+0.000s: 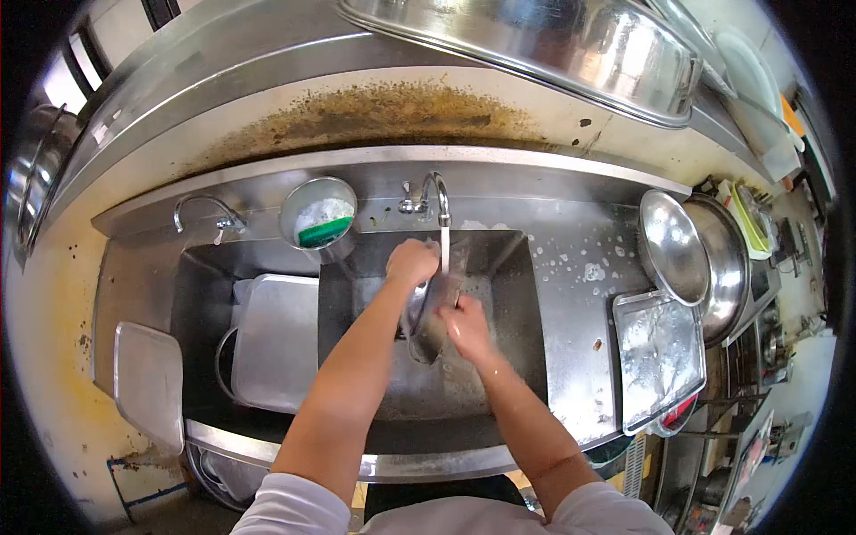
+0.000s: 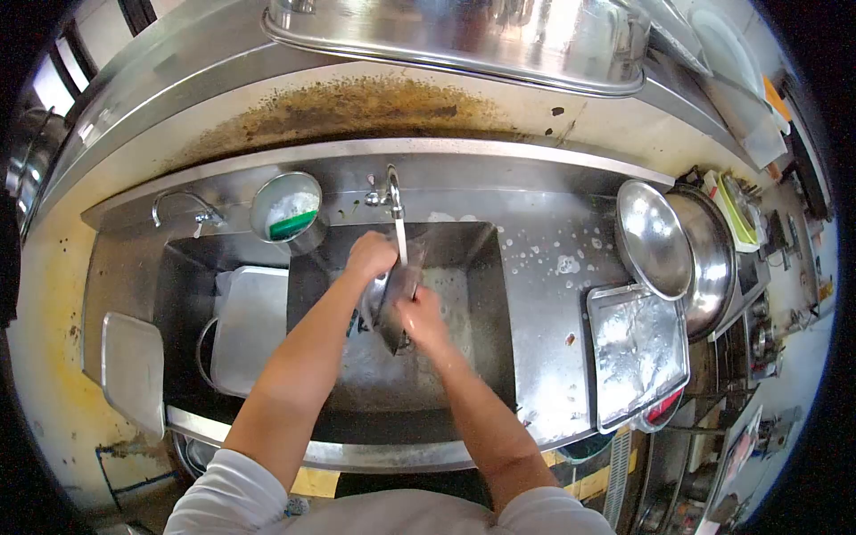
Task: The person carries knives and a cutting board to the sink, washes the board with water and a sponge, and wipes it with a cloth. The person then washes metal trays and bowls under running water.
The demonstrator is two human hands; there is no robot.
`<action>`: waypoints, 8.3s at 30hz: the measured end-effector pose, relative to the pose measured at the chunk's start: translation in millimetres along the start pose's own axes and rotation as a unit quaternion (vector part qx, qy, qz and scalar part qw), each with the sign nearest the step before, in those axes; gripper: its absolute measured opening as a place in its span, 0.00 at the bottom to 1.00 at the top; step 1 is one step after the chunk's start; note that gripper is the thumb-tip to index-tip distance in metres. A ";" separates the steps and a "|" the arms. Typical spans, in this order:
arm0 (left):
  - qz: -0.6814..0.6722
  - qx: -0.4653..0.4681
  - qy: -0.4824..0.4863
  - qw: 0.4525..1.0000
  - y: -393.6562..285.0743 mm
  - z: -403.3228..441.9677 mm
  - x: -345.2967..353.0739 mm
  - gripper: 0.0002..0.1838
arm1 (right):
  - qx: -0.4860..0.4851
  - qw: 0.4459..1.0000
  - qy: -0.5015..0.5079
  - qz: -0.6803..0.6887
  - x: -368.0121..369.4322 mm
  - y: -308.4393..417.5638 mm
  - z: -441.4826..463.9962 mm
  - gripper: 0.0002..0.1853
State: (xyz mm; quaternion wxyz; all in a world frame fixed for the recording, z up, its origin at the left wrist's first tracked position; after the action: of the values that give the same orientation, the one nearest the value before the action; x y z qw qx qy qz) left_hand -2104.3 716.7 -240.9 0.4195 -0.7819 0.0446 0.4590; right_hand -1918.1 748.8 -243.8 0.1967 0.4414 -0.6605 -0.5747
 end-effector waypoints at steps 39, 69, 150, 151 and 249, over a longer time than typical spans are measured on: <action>0.048 -0.024 -0.013 0.998 -34.1 -31.5 10.3 0.21 | 0.117 0.940 -0.119 0.297 -21.0 56.9 25.6 0.09; -0.566 -0.224 -0.071 0.790 38.1 -118.3 1.7 0.22 | -0.214 0.928 -0.048 -0.300 64.4 -14.4 90.3 0.38; -0.884 -0.004 -0.014 0.466 105.1 -149.1 70.6 0.28 | 0.222 0.957 0.024 0.183 -87.6 35.4 19.6 0.22; -0.884 0.077 0.001 0.460 100.4 -151.9 72.9 0.29 | 0.223 0.951 0.045 0.212 -85.2 31.9 17.1 0.20; -0.792 -0.224 0.019 0.567 147.4 -143.6 72.1 0.21 | 0.224 0.958 0.091 0.152 -108.3 -29.1 43.0 0.25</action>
State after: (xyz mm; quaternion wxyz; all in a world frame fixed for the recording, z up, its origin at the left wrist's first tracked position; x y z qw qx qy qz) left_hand -2032.2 544.5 -353.5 0.4255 -0.5817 -0.6889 -0.0772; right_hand -1883.0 863.0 -255.4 0.2366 0.4187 -0.8112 -0.3326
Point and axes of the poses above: each hand's wrist, its own z-axis towards the middle knuckle, its own x-axis out of the palm, y = z × x, the point moved 1 cm from there along z, towards the middle knuckle, and after that the axes turned 7 degrees about -z, right-handed, at the moved point
